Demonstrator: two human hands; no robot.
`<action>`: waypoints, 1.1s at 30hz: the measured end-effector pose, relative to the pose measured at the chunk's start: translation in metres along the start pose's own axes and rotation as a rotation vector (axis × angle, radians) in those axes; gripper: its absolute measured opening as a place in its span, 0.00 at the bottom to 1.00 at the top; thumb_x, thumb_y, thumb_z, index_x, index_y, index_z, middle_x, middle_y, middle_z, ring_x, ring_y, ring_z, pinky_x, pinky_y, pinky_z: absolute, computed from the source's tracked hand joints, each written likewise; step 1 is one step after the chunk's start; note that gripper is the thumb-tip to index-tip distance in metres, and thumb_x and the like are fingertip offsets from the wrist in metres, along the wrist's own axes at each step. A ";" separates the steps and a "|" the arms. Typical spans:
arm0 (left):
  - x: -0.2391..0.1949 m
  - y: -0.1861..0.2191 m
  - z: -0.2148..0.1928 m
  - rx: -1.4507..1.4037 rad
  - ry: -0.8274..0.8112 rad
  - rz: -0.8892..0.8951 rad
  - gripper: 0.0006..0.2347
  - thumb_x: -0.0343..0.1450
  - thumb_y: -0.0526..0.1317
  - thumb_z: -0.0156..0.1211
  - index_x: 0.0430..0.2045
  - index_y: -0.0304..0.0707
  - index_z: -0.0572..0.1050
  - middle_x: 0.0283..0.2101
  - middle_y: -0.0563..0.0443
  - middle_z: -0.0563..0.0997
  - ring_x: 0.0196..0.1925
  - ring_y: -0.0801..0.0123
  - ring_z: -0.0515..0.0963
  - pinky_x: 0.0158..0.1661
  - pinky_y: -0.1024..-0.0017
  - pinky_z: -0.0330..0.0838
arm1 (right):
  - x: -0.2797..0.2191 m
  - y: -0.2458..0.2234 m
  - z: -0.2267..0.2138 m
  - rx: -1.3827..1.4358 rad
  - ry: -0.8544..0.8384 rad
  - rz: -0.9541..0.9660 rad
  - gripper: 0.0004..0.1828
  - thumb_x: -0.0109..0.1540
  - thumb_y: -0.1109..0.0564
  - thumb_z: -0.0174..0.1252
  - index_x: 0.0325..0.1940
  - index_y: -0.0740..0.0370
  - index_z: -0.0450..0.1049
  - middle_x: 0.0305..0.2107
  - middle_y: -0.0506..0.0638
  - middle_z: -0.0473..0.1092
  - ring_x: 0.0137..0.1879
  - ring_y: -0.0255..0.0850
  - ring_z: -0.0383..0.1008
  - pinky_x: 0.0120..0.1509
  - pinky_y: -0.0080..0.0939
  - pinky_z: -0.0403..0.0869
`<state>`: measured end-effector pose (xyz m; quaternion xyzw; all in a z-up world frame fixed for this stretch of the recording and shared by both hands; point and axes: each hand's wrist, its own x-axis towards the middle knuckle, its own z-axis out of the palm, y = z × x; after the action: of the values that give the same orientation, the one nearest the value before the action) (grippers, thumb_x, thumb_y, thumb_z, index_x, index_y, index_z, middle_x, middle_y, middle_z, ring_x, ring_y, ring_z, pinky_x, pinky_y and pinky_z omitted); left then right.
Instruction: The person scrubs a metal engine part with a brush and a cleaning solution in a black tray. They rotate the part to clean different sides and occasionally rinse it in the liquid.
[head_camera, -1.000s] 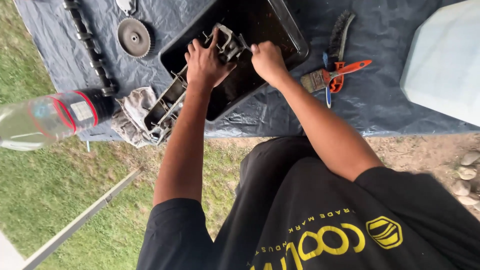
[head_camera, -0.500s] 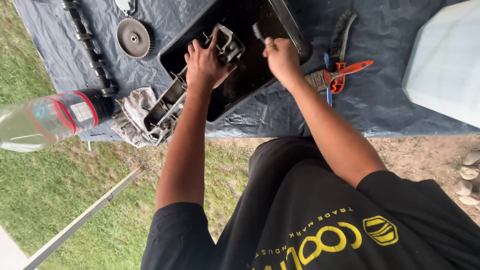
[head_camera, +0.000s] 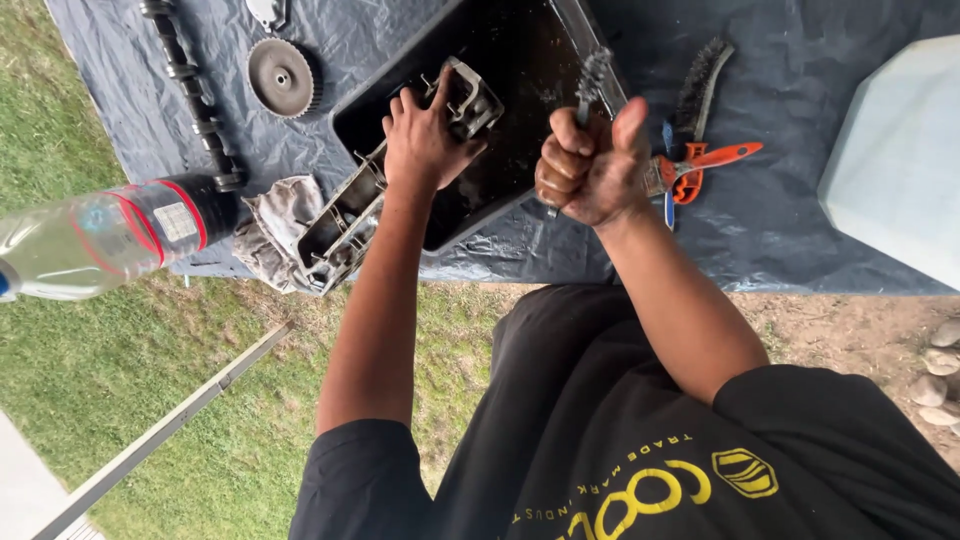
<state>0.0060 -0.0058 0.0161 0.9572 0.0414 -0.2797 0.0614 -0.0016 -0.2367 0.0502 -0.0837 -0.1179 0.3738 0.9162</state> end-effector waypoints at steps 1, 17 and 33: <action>0.001 -0.001 0.001 0.000 0.000 -0.001 0.46 0.67 0.67 0.67 0.75 0.59 0.45 0.61 0.26 0.64 0.63 0.38 0.65 0.61 0.47 0.61 | 0.001 -0.001 0.001 0.000 -0.001 0.000 0.35 0.57 0.22 0.59 0.26 0.49 0.52 0.14 0.37 0.40 0.19 0.30 0.34 0.20 0.33 0.40; 0.003 -0.004 0.004 -0.004 0.002 -0.002 0.47 0.66 0.70 0.66 0.75 0.58 0.46 0.56 0.31 0.65 0.59 0.42 0.66 0.59 0.49 0.63 | 0.014 0.015 -0.009 0.038 0.280 0.053 0.11 0.53 0.50 0.49 0.24 0.50 0.54 0.16 0.40 0.40 0.21 0.32 0.36 0.24 0.35 0.40; 0.004 -0.005 0.007 -0.028 0.019 0.014 0.47 0.66 0.70 0.69 0.75 0.57 0.46 0.54 0.32 0.66 0.58 0.43 0.68 0.58 0.48 0.65 | 0.015 0.024 -0.008 -0.021 0.197 0.011 0.10 0.61 0.48 0.47 0.27 0.47 0.57 0.18 0.38 0.49 0.23 0.31 0.45 0.24 0.33 0.51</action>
<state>0.0049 -0.0019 0.0079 0.9592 0.0392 -0.2695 0.0765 -0.0050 -0.2093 0.0386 -0.1301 -0.0307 0.3675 0.9204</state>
